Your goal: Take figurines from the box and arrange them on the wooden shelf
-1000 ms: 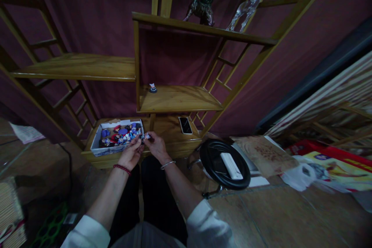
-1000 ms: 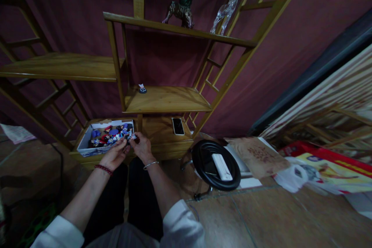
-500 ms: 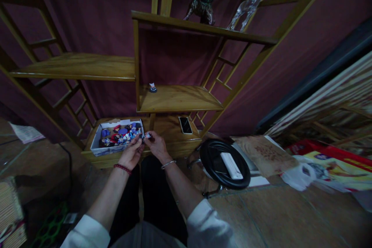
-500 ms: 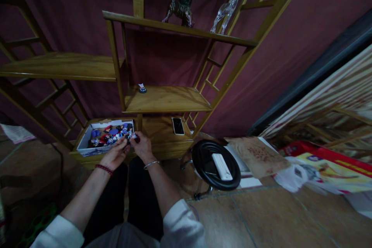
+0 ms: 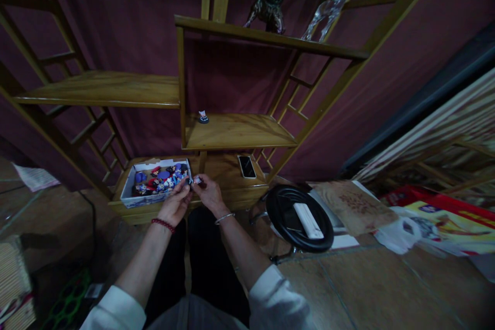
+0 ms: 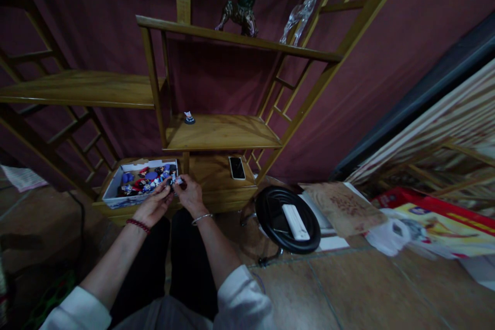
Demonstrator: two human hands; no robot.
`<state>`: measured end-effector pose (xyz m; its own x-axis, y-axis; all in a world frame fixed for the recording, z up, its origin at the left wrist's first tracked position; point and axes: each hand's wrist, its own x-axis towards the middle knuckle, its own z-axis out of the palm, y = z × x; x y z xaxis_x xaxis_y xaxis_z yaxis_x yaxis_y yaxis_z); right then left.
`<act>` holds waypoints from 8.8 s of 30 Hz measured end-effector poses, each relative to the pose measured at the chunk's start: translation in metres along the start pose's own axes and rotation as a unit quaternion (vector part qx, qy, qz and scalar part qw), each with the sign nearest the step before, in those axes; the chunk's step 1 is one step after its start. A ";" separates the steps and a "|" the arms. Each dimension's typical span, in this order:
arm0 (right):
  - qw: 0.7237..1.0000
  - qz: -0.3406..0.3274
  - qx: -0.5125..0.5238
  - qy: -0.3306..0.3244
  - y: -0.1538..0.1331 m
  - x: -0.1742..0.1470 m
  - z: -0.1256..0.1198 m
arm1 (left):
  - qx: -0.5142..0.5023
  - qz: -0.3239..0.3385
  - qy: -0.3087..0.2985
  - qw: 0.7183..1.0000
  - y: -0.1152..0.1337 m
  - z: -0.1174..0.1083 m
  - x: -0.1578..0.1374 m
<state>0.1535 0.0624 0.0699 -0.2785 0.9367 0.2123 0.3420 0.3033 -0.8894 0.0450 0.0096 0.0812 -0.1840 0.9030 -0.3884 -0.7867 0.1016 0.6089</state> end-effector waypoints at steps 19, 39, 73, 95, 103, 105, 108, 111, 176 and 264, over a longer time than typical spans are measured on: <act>0.999 0.007 0.034 -0.003 -0.004 -0.001 -0.006 | 0.015 0.015 -0.054 0.998 0.000 0.000 -0.004; 0.999 0.010 0.050 0.004 -0.003 -0.001 -0.010 | 0.017 0.022 -0.072 0.997 -0.002 0.001 -0.004; 0.998 -0.013 0.067 0.013 0.005 -0.001 -0.008 | 0.019 0.016 -0.048 0.999 -0.002 0.006 -0.006; 0.998 -0.041 0.047 0.002 -0.005 0.000 -0.018 | 0.012 0.005 -0.030 0.999 0.000 0.014 -0.008; 0.998 -0.058 0.038 -0.003 -0.007 0.000 -0.021 | 0.012 -0.001 -0.020 1.000 0.000 0.017 -0.010; 0.997 -0.063 0.035 -0.004 -0.007 0.000 -0.022 | 0.012 -0.003 -0.016 1.000 0.000 0.018 -0.010; 0.997 -0.069 0.029 -0.005 -0.006 0.001 -0.023 | 0.007 -0.007 -0.007 1.000 0.000 0.018 -0.010; 0.997 -0.077 0.025 -0.008 -0.007 0.001 -0.024 | 0.001 -0.010 -0.007 1.000 0.000 0.019 -0.011; 0.995 -0.055 0.008 0.079 -0.012 -0.002 -0.039 | -0.032 -0.019 -0.060 0.997 -0.004 0.039 -0.011; 0.987 -0.121 0.026 0.098 -0.035 0.049 -0.124 | 0.090 0.030 -0.108 0.990 0.008 0.150 0.011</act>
<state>0.2390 0.1193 0.1613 -0.1663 0.8552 0.4910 0.2392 0.5180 -0.8212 0.1249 0.0832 0.1859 -0.0818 0.9758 -0.2030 -0.6574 0.1002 0.7469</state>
